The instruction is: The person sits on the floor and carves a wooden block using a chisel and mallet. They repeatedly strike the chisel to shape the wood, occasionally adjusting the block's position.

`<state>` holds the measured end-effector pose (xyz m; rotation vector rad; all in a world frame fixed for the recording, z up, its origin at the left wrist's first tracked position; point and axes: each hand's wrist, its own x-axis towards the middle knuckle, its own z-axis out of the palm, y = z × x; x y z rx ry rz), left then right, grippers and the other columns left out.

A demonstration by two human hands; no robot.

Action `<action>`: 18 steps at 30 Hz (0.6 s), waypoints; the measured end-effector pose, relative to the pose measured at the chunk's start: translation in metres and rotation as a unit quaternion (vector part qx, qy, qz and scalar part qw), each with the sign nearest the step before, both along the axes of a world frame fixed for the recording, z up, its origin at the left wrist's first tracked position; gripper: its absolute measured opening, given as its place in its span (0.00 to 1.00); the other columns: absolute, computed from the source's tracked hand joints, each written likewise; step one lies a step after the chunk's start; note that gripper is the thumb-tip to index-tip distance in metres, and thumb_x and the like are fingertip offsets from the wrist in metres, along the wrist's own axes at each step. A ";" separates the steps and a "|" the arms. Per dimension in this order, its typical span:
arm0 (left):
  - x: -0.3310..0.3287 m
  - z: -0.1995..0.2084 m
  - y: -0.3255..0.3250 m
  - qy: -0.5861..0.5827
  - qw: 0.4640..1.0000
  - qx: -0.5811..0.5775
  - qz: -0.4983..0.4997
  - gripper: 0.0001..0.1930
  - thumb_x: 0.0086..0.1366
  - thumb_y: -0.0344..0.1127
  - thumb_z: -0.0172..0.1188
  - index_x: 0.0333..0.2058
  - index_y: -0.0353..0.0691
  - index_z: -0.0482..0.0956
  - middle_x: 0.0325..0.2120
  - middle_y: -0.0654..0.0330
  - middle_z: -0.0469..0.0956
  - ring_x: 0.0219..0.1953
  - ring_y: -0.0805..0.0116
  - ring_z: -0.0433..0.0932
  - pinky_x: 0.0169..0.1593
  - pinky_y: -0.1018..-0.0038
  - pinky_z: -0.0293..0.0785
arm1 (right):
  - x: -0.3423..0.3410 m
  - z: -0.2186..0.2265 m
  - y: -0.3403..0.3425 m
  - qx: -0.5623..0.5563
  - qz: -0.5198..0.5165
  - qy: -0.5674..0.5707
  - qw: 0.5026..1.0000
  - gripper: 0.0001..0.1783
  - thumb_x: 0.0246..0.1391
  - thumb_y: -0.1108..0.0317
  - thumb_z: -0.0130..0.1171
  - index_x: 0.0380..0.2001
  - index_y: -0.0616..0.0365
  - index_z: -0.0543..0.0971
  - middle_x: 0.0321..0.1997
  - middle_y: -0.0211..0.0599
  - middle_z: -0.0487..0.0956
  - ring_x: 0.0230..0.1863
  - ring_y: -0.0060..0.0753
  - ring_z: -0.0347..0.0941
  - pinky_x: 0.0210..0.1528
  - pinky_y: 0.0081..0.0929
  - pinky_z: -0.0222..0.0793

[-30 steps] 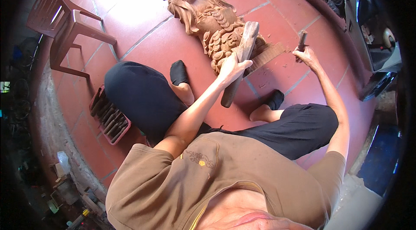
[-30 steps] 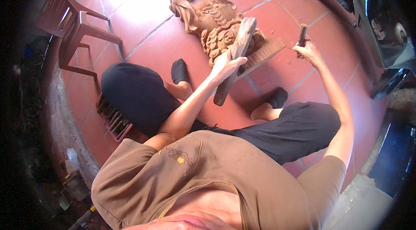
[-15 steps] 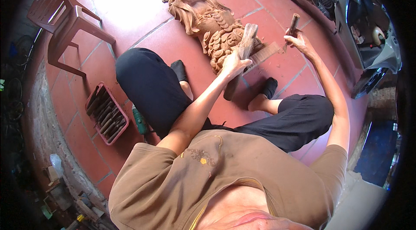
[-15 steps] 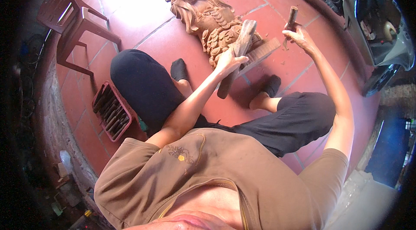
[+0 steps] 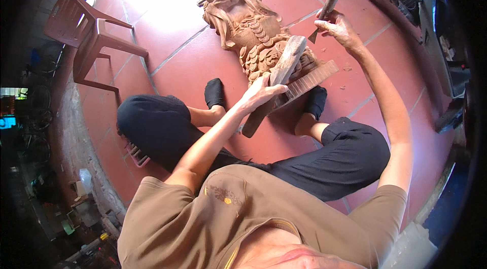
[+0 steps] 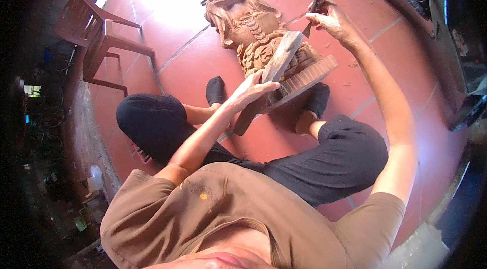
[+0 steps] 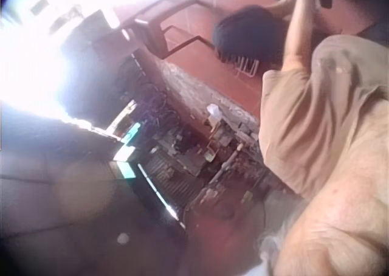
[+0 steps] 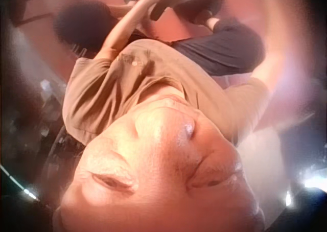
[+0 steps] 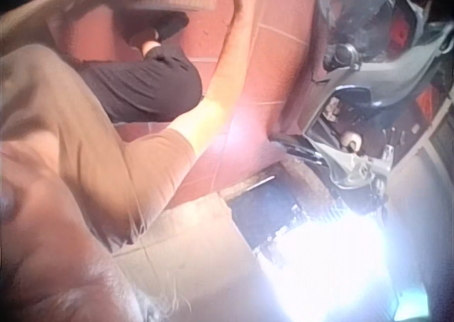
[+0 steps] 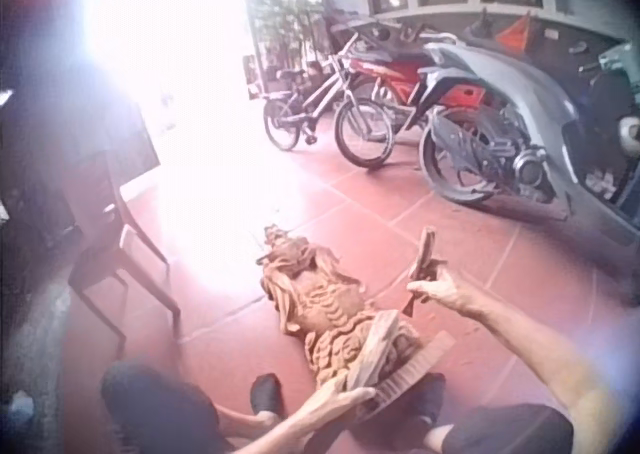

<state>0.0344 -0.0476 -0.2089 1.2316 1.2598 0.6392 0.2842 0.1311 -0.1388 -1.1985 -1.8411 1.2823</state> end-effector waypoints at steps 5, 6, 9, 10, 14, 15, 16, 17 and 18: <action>-0.027 0.033 0.016 0.282 0.951 -0.015 -0.129 0.31 0.53 0.53 0.66 0.46 0.34 0.71 0.35 0.42 0.80 0.39 0.48 0.81 0.44 0.58 0.75 | 0.014 -0.028 0.031 -0.024 0.017 0.012 0.999 0.17 0.57 0.58 0.64 0.44 0.55 0.75 0.37 0.27 0.78 0.37 0.21 0.76 0.40 0.24 0.73; -0.036 0.050 0.022 0.303 0.939 -0.029 -0.161 0.31 0.53 0.52 0.66 0.47 0.34 0.71 0.34 0.42 0.80 0.38 0.47 0.81 0.44 0.57 0.75 | 0.013 -0.033 0.035 -0.031 0.013 0.031 0.999 0.16 0.56 0.58 0.64 0.43 0.55 0.76 0.35 0.27 0.79 0.35 0.21 0.76 0.38 0.23 0.73; -0.075 0.059 0.041 0.397 0.884 0.055 -0.239 0.32 0.52 0.52 0.66 0.50 0.36 0.71 0.34 0.43 0.81 0.37 0.45 0.81 0.43 0.56 0.76 | 0.002 -0.037 0.045 -0.049 0.030 0.052 0.997 0.16 0.57 0.58 0.63 0.42 0.55 0.76 0.34 0.26 0.79 0.33 0.20 0.76 0.37 0.21 0.74; -0.085 0.063 0.049 0.421 0.866 0.078 -0.259 0.32 0.51 0.51 0.66 0.50 0.36 0.72 0.34 0.42 0.80 0.38 0.44 0.81 0.44 0.55 0.76 | -0.001 -0.036 0.047 -0.056 0.034 0.049 0.997 0.15 0.57 0.58 0.63 0.42 0.55 0.76 0.34 0.26 0.79 0.33 0.20 0.76 0.37 0.21 0.75; -0.117 0.064 0.079 0.408 0.853 0.086 -0.314 0.30 0.53 0.45 0.68 0.51 0.35 0.70 0.33 0.41 0.79 0.37 0.45 0.81 0.42 0.56 0.76 | -0.015 -0.035 0.068 -0.019 0.056 0.054 0.997 0.14 0.58 0.58 0.62 0.43 0.52 0.76 0.34 0.25 0.78 0.34 0.20 0.77 0.42 0.24 0.77; -0.121 0.063 0.084 0.405 0.850 0.087 -0.327 0.30 0.53 0.44 0.68 0.51 0.34 0.70 0.32 0.41 0.79 0.37 0.45 0.81 0.41 0.56 0.76 | -0.018 -0.037 0.079 -0.033 0.072 0.054 0.995 0.15 0.58 0.58 0.62 0.44 0.52 0.76 0.34 0.27 0.78 0.35 0.20 0.77 0.43 0.24 0.78; -0.124 0.059 0.090 0.397 0.848 0.090 -0.340 0.30 0.53 0.43 0.68 0.50 0.34 0.70 0.32 0.41 0.79 0.37 0.45 0.81 0.41 0.55 0.76 | -0.023 -0.036 0.084 -0.033 0.054 0.044 0.997 0.15 0.59 0.58 0.61 0.45 0.53 0.75 0.36 0.27 0.78 0.37 0.22 0.78 0.45 0.25 0.77; -0.125 0.057 0.094 0.396 0.846 0.083 -0.347 0.29 0.53 0.43 0.68 0.50 0.34 0.69 0.31 0.41 0.79 0.36 0.44 0.80 0.40 0.55 0.76 | -0.028 -0.036 0.091 -0.033 0.035 0.036 0.998 0.16 0.60 0.58 0.61 0.47 0.53 0.75 0.39 0.28 0.79 0.40 0.25 0.79 0.47 0.26 0.77; -0.124 0.055 0.094 0.396 0.844 0.076 -0.355 0.29 0.53 0.42 0.68 0.50 0.34 0.69 0.30 0.40 0.79 0.36 0.43 0.80 0.39 0.55 0.76 | -0.029 -0.049 0.107 -0.068 0.027 0.057 0.996 0.15 0.61 0.59 0.60 0.47 0.54 0.76 0.39 0.29 0.79 0.40 0.25 0.79 0.48 0.27 0.78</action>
